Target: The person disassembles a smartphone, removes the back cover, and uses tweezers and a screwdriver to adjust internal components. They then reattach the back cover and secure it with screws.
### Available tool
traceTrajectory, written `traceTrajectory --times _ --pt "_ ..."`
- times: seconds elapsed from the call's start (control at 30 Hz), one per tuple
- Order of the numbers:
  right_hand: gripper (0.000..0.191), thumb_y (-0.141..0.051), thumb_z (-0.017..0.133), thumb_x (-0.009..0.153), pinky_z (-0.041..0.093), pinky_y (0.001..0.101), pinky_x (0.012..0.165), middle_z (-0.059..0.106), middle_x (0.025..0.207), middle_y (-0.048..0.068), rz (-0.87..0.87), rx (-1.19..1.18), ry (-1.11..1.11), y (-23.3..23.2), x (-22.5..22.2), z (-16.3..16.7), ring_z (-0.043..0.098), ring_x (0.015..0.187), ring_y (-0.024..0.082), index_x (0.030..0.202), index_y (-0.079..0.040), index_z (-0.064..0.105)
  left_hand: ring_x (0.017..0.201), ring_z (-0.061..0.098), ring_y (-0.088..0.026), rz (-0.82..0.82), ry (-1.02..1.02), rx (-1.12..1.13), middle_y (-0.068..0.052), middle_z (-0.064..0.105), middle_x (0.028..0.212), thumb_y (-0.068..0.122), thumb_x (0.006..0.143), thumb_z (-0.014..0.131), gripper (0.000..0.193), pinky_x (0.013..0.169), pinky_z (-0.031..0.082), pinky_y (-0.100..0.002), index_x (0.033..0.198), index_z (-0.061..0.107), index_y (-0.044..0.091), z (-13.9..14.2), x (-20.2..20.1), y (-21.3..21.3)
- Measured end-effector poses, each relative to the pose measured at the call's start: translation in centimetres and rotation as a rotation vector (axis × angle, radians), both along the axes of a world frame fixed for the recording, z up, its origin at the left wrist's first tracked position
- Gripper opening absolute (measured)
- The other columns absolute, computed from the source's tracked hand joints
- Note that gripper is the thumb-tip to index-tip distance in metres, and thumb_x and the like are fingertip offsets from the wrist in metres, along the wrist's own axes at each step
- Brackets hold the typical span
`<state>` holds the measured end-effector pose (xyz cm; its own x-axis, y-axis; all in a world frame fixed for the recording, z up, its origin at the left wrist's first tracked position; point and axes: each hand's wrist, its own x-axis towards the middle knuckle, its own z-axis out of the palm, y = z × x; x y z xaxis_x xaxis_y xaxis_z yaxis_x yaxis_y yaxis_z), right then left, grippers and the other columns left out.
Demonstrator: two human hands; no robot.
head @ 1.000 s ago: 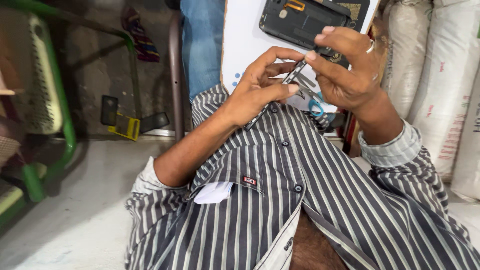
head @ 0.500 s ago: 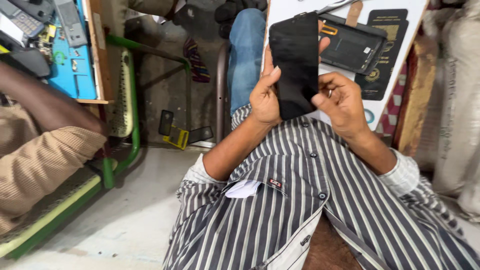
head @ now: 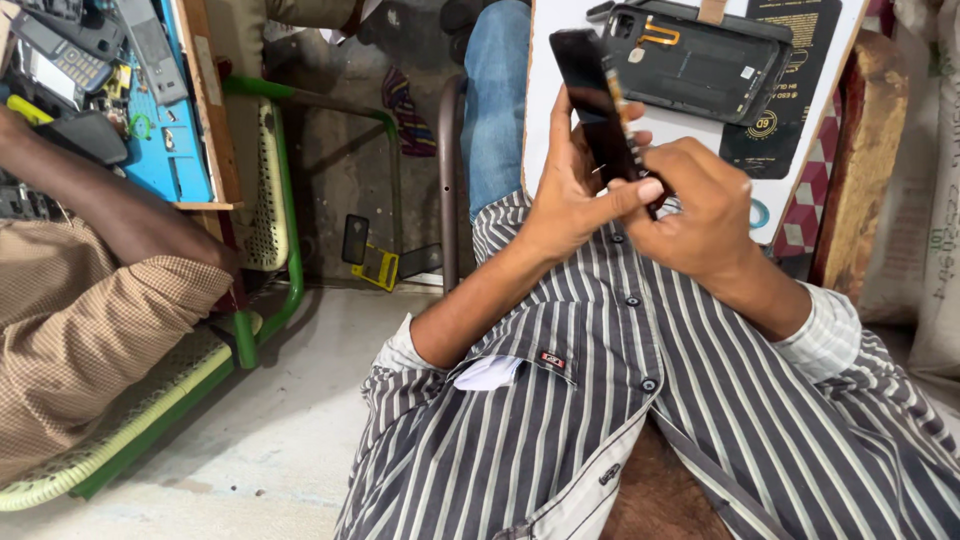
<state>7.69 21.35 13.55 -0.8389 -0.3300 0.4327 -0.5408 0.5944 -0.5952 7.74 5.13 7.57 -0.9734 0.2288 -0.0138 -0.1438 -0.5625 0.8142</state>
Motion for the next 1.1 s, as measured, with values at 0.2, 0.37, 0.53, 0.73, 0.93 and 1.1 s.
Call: traceTrajectory --times 0.2,0.37,0.53,0.73,0.93,1.1 --pt "0.05 -0.022 0.084 0.074 0.052 0.029 0.057 0.07 0.088 0.016 0.244 -0.129 -0.254 0.9 -1.8 2.3 0.066 0.066 0.018 0.113 0.006 0.072 0.111 0.055 -0.02 -0.028 -0.075 0.279 -0.013 0.055 0.123 0.001 0.088 0.086 0.117 0.102 0.049 -0.034 0.172 0.006 0.018 -2.1 -0.6 -1.0" --pt "0.011 -0.002 0.07 0.108 0.059 0.0218 0.078 0.071 0.104 0.013 0.183 -0.539 -0.34 0.4 -3.2 -0.1 0.072 0.089 0.014 0.116 0.007 0.07 0.118 0.058 -0.023 0.001 -0.087 0.187 -0.013 0.057 0.125 0.003 0.083 0.085 0.12 0.103 0.054 -0.038 0.17 0.003 0.017 -2.5 -0.4 0.2" --pt "0.003 0.006 0.069 0.108 0.059 0.0219 0.08 0.069 0.102 0.013 0.116 -0.637 -0.416 -0.4 -3.0 -1.4 0.071 0.09 0.012 0.11 0.008 0.069 0.122 0.059 -0.025 0.01 -0.045 0.055 -0.015 0.055 0.126 0.001 0.086 0.083 0.118 0.107 0.054 -0.041 0.169 0.001 0.015 -1.5 -0.5 0.1" --pt "0.004 0.005 0.069 0.107 0.057 0.0197 0.074 0.07 0.101 0.011 0.09 -0.688 -0.448 -0.9 -3.2 -1.4 0.069 0.084 0.008 0.109 0.008 0.069 0.125 0.06 -0.025 0.041 -0.003 -0.003 -0.014 0.055 0.129 0.001 0.086 0.083 0.12 0.109 0.054 -0.042 0.169 -0.004 0.014 -1.0 -0.4 0.2" --pt "0.003 0.005 0.068 0.105 0.046 0.0162 0.053 0.07 0.093 0.008 0.021 -0.713 -0.534 -0.8 -2.8 -1.3 0.06 0.063 0.004 0.102 0.006 0.069 0.12 0.064 -0.023 0.124 0.105 -0.067 -0.013 0.057 0.128 -0.004 0.086 0.083 0.116 0.108 0.059 -0.041 0.167 0.001 0.011 -0.8 -0.4 0.6" --pt "0.004 0.005 0.069 0.107 0.042 0.0158 0.054 0.068 0.087 0.007 0.037 -0.745 -0.565 -0.7 -3.2 -1.5 0.056 0.063 0.002 0.104 0.005 0.069 0.119 0.064 -0.021 0.184 0.099 -0.122 -0.012 0.058 0.13 -0.005 0.085 0.083 0.116 0.106 0.058 -0.038 0.166 0.001 0.011 -0.3 -0.1 0.9"
